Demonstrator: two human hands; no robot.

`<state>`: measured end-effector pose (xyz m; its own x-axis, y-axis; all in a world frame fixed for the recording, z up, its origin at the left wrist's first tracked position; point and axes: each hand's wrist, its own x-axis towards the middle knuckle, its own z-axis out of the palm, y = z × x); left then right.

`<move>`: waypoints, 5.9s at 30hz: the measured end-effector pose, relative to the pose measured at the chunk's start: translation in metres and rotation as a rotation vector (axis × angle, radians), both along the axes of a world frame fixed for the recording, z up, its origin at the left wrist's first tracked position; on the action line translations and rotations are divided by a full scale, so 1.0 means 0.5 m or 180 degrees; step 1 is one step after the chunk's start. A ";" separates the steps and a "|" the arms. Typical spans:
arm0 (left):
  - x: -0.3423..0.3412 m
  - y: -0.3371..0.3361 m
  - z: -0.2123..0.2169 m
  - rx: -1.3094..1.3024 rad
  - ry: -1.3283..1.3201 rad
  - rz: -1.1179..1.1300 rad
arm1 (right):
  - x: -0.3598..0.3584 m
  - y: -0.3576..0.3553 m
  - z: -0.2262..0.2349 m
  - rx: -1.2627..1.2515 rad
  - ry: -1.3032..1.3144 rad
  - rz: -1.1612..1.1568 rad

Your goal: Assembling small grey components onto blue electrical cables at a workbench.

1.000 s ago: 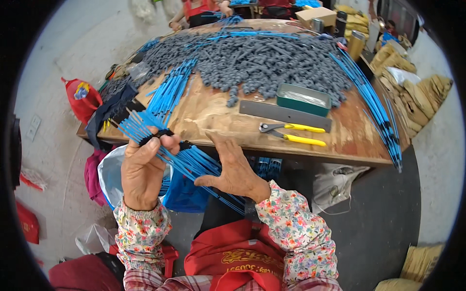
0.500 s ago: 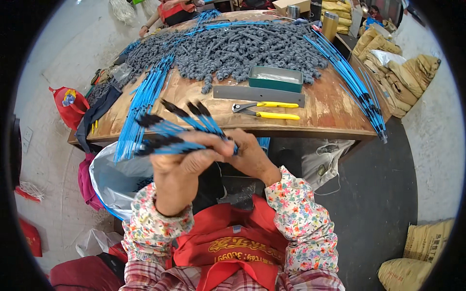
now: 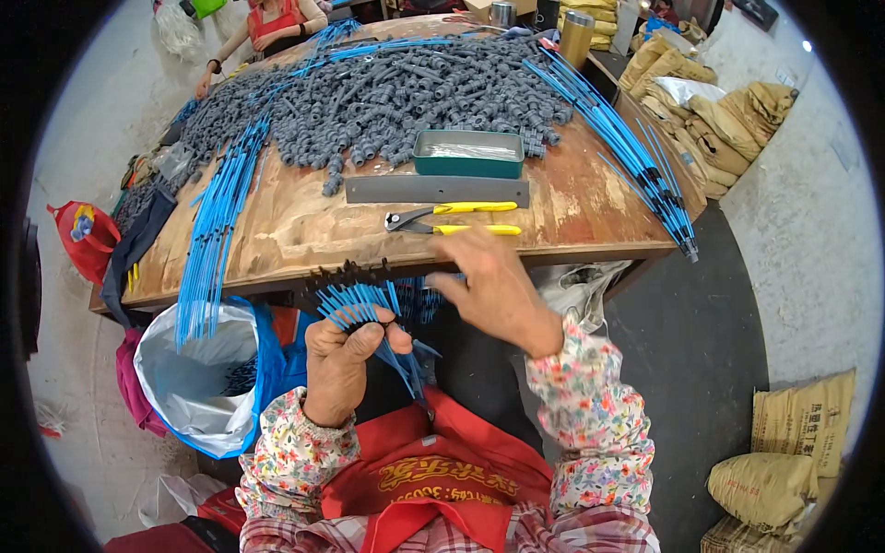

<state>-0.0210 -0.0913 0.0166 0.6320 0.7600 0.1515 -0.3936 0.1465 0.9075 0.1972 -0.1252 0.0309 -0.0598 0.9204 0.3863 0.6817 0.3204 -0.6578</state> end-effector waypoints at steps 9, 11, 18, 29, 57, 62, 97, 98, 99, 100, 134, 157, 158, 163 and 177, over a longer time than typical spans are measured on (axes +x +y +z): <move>0.020 0.034 -0.011 0.0500 0.0093 0.0142 | 0.059 0.082 -0.016 0.0644 -0.1639 -0.0623; 0.020 0.037 -0.011 0.0546 -0.0037 0.0149 | 0.065 0.079 -0.015 0.0570 -0.1666 -0.0614; -0.012 0.042 -0.011 0.0835 0.0392 -0.0101 | 0.122 0.125 0.036 0.0526 -0.0385 -0.0678; 0.050 0.143 -0.007 0.0163 0.0242 -0.0185 | 0.226 0.325 0.046 -0.0726 -0.1823 -0.1034; 0.094 0.174 0.003 -0.0174 0.0198 -0.0061 | 0.020 0.136 0.113 0.1552 -0.0305 -0.0286; 0.099 0.172 0.003 -0.0123 0.0190 -0.0015 | -0.001 0.118 0.106 0.1440 -0.0273 -0.0598; 0.093 0.173 0.003 -0.0079 0.0242 -0.0031 | 0.013 0.153 0.124 0.1230 -0.0412 0.0119; 0.092 0.175 0.001 -0.0053 0.0247 -0.0064 | 0.014 0.155 0.123 0.1234 -0.0407 0.0119; 0.091 0.176 0.000 -0.0028 0.0252 -0.0096 | 0.015 0.158 0.121 0.1178 -0.0347 0.0149; 0.091 0.176 0.001 -0.0026 0.0256 -0.0094 | 0.015 0.162 0.119 0.1122 -0.0287 0.0180; 0.071 0.195 0.005 -0.0153 0.0295 -0.0446 | -0.015 0.180 0.137 0.0997 -0.0112 0.0384; 0.063 0.206 0.007 -0.0074 0.0316 -0.0704 | -0.018 0.190 0.135 0.0998 -0.0327 0.0515; 0.062 0.208 0.006 -0.0037 0.0343 -0.0721 | -0.016 0.193 0.137 0.1001 -0.0324 0.0524; 0.058 0.208 0.011 -0.0082 0.0226 -0.0787 | -0.009 0.202 0.147 0.0956 -0.0468 0.0664; 0.069 0.211 0.009 0.0260 0.0185 -0.0739 | -0.064 0.217 0.149 0.1510 -0.0592 0.0250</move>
